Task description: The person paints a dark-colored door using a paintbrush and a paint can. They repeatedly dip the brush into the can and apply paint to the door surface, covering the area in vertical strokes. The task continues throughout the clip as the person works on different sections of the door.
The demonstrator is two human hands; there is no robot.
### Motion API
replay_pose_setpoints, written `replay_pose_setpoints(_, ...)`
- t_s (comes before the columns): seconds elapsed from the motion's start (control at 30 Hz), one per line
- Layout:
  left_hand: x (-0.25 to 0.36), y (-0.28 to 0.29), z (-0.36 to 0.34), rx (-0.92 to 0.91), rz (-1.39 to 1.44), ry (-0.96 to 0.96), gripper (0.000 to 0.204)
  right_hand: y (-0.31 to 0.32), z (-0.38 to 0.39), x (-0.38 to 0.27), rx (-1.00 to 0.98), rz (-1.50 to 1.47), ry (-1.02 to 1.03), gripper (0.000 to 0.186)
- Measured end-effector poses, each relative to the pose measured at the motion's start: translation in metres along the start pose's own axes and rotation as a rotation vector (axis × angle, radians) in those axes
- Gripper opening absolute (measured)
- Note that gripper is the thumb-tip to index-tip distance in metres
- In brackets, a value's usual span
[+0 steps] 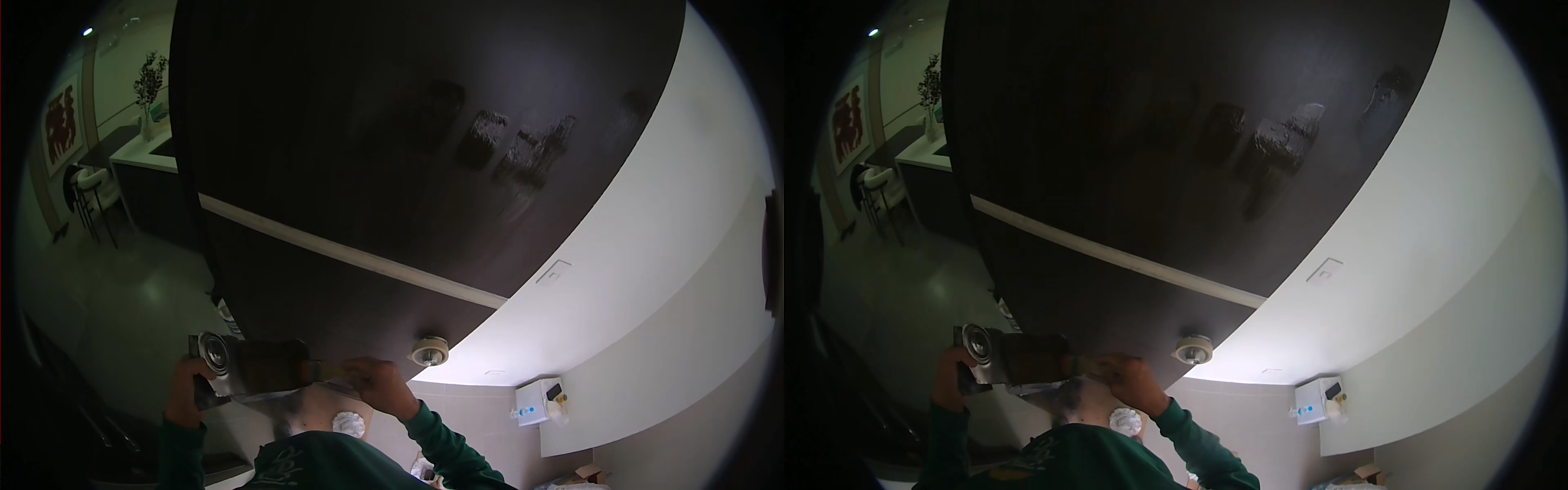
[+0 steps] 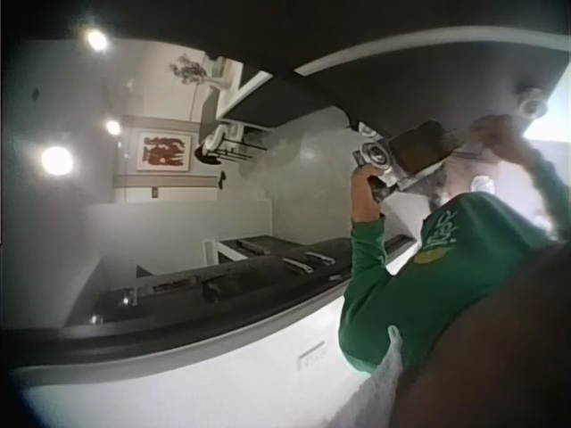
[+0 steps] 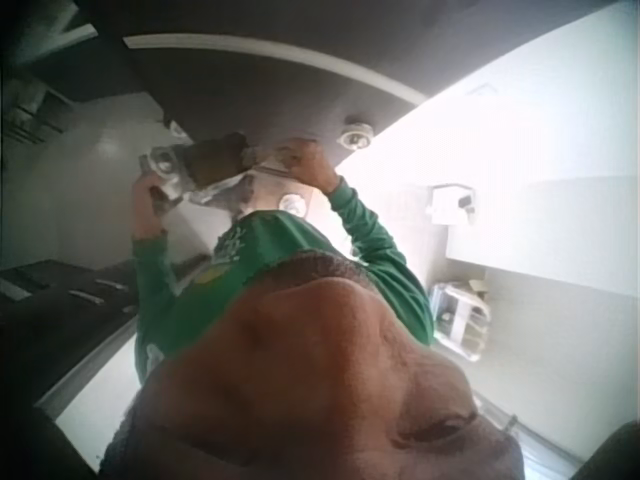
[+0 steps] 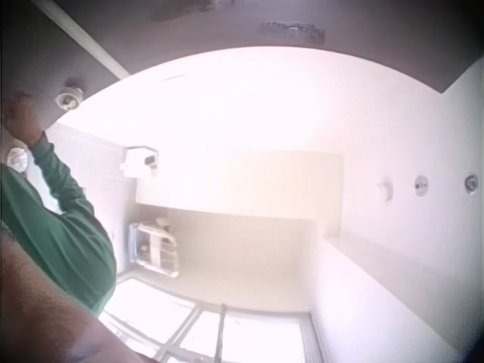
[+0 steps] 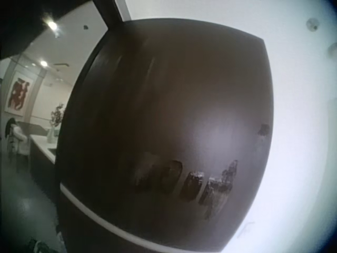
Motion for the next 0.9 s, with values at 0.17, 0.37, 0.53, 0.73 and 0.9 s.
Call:
replay_pose_setpoints(0.17, 0.016, 0.0, 0.0, -0.076, -0.502, -0.464, 0.012, 0.008, 0.0, -0.009, 0.021, 0.0, 0.05, 0.024)
replay_pose_setpoints(0.37, -0.003, 0.011, -0.008, -0.12, -0.292, -0.281, 0.011, 0.013, 0.004, 0.008, -0.011, -0.022, -0.054, 0.024)
replay_pose_setpoints(0.53, 0.018, -0.01, -0.005, -0.196, -0.446, -0.438, 0.013, 0.022, 0.007, 0.01, 0.001, 0.014, -0.089, 0.023)
replay_pose_setpoints(0.73, 0.009, -0.004, -0.013, -0.207, -0.552, -0.535, 0.02, 0.033, 0.01, 0.005, 0.008, -0.016, -0.132, 0.023)
replay_pose_setpoints(0.9, -0.004, 0.005, -0.027, -0.251, -0.273, -0.376, 0.033, 0.042, 0.008, -0.002, 0.019, -0.07, -0.195, 0.023)
Point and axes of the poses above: each hand's wrist, its own z-axis away from the middle knuckle, its own y-axis out of the back of the hand, x = y × z, the point moved 7 cm from there along -z, towards the middle knuckle, and after that the axes turned 8 degrees about -y, right-handed, at the moved point
